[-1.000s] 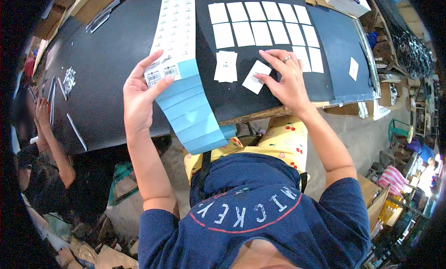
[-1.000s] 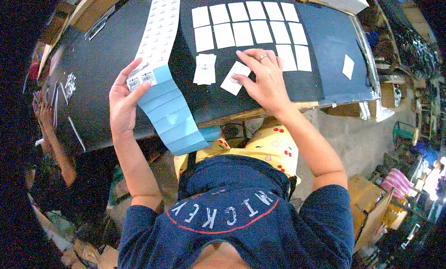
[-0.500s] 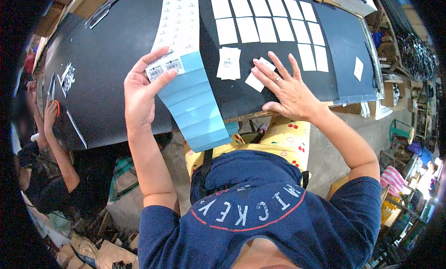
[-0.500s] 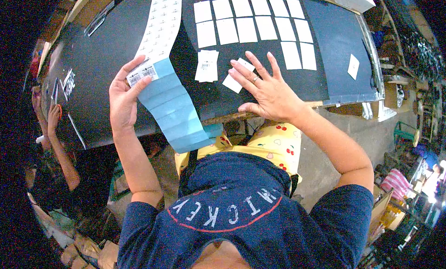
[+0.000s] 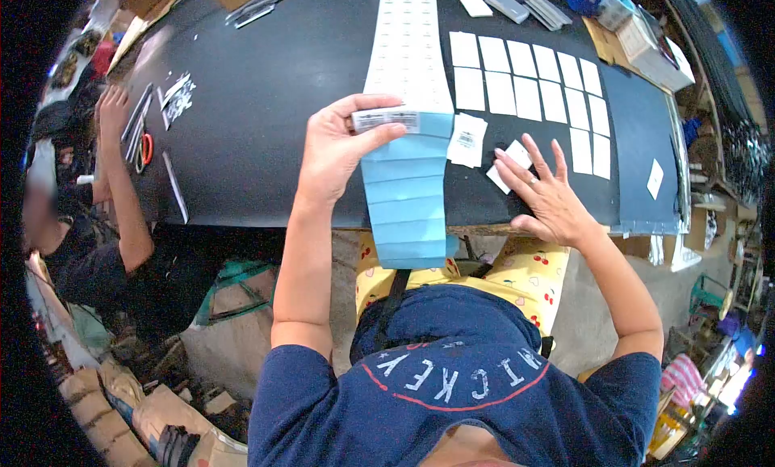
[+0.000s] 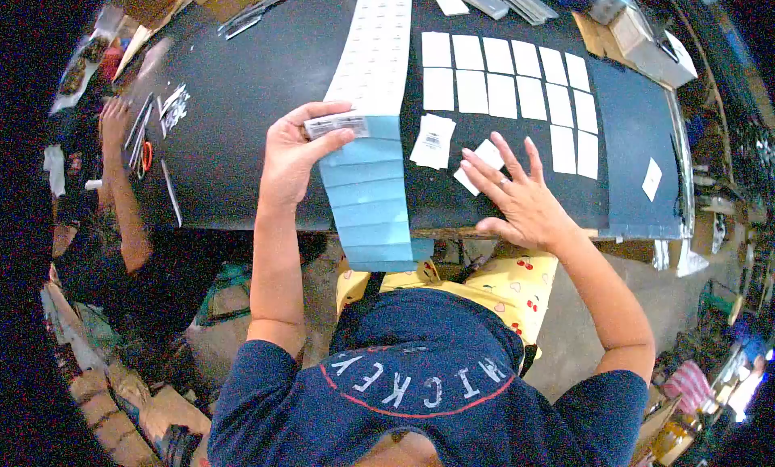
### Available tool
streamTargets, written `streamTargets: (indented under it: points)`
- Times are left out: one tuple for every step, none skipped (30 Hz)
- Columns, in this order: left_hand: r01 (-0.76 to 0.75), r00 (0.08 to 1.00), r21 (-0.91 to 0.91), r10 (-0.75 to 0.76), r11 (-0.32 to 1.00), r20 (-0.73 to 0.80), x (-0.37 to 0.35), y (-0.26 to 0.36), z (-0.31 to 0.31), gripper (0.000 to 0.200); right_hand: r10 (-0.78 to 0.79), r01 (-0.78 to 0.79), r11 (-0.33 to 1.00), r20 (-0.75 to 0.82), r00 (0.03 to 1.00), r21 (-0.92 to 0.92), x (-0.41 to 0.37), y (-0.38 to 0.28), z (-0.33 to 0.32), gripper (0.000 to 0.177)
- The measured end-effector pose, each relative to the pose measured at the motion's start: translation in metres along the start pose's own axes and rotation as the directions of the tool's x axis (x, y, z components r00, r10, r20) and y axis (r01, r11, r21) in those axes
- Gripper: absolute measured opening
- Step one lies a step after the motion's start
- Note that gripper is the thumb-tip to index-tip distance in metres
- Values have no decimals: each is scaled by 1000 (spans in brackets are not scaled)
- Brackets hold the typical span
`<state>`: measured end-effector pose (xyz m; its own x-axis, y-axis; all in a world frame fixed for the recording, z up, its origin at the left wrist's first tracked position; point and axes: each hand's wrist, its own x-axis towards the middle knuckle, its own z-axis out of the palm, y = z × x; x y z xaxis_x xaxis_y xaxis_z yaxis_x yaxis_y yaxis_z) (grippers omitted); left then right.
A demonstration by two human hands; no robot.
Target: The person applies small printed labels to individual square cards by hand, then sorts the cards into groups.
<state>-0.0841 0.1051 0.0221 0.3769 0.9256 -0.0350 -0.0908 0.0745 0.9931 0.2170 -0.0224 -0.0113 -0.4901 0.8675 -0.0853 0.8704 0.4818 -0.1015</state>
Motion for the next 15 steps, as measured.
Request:
streamTargets:
  points:
    - [-7,1000,2,7,1000,-12,0,2,0,33,10,-10,997,3,1000,79,0,1,-5,88]
    - [-17,1000,21,18,1000,-2,1,4,0,32,30,-24,979,-28,999,203,2,2,-10,86]
    - [-26,1000,39,26,999,11,1,4,0,30,22,-16,980,-28,999,199,6,1,-18,86]
    - [-36,999,45,36,998,2,2,4,0,27,47,-13,958,-111,993,288,11,-1,-26,83]
    - [-35,999,43,35,998,0,3,4,0,27,84,-7,927,-189,978,376,15,-5,-35,81]
    - [-56,998,61,55,997,10,4,4,1,26,90,2,952,-286,954,306,23,-13,-49,68]
    - [-76,997,79,74,994,23,5,4,2,26,95,-4,952,-285,954,306,33,-20,-55,68]
    - [-76,997,79,74,994,28,5,7,4,26,122,42,923,-393,911,384,44,-26,-59,60]
    - [-74,997,111,72,991,27,4,10,7,25,156,99,887,-494,855,452,56,-32,-64,52]
    - [-74,997,143,71,987,24,5,12,9,23,154,180,875,-612,776,449,71,-42,-72,42]
    - [-76,997,144,73,987,24,5,13,11,23,154,181,876,-613,775,448,82,-47,-75,42]
    - [-78,997,129,74,989,34,6,14,13,22,138,180,896,-641,755,405,91,-50,-78,39]
    - [-80,996,115,76,990,42,7,14,14,21,120,180,915,-668,734,362,100,-54,-81,37]
    - [-82,996,119,78,990,39,8,15,14,21,108,178,925,-681,724,336,108,-57,-83,27]
    - [-96,995,104,92,990,37,9,14,15,20,106,182,924,-683,722,336,113,-59,-83,27]
